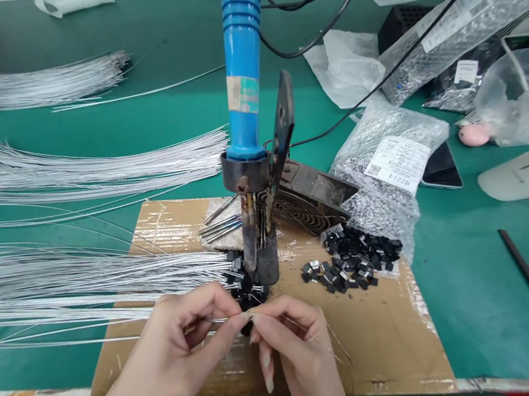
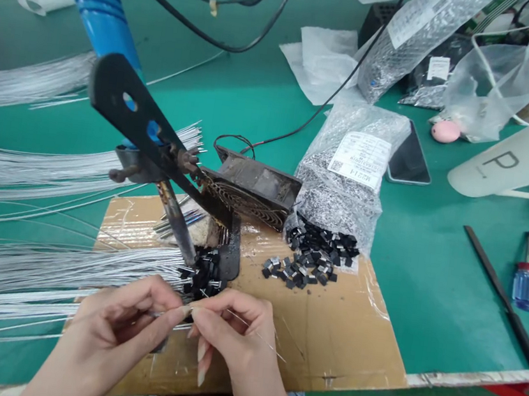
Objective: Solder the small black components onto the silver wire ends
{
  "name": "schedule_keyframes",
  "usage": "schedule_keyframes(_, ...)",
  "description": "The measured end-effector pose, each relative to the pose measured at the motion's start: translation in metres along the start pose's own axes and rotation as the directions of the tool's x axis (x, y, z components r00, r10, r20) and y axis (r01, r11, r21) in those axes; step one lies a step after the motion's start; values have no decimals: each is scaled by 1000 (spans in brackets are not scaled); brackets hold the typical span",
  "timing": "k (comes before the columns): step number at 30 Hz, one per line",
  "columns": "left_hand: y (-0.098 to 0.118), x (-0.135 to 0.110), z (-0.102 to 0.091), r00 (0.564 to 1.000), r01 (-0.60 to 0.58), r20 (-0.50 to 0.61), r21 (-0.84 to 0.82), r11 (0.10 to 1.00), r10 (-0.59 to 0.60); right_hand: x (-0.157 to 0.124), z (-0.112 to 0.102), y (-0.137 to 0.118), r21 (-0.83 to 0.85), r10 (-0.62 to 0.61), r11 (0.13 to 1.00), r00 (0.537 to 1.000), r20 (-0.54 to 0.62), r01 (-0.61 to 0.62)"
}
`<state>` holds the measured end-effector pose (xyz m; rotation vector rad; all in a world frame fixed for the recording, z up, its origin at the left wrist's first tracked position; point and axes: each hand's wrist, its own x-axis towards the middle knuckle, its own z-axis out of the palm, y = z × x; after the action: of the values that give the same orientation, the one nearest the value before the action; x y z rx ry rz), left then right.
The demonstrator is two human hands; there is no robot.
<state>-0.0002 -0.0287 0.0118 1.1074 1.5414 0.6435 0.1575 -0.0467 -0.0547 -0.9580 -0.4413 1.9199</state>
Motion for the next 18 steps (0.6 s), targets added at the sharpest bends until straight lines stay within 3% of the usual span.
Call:
schedule_keyframes(12, 1, 2, 1, 1000, 2, 1, -1, 1000, -2, 2, -1, 2, 11, 21, 1000, 1000, 0, -21)
schedule_keyframes(18, -5, 3, 1, 1000, -26, -4, 2, 1000, 26, 2, 1, 5, 109, -4, 994, 1000, -4, 5)
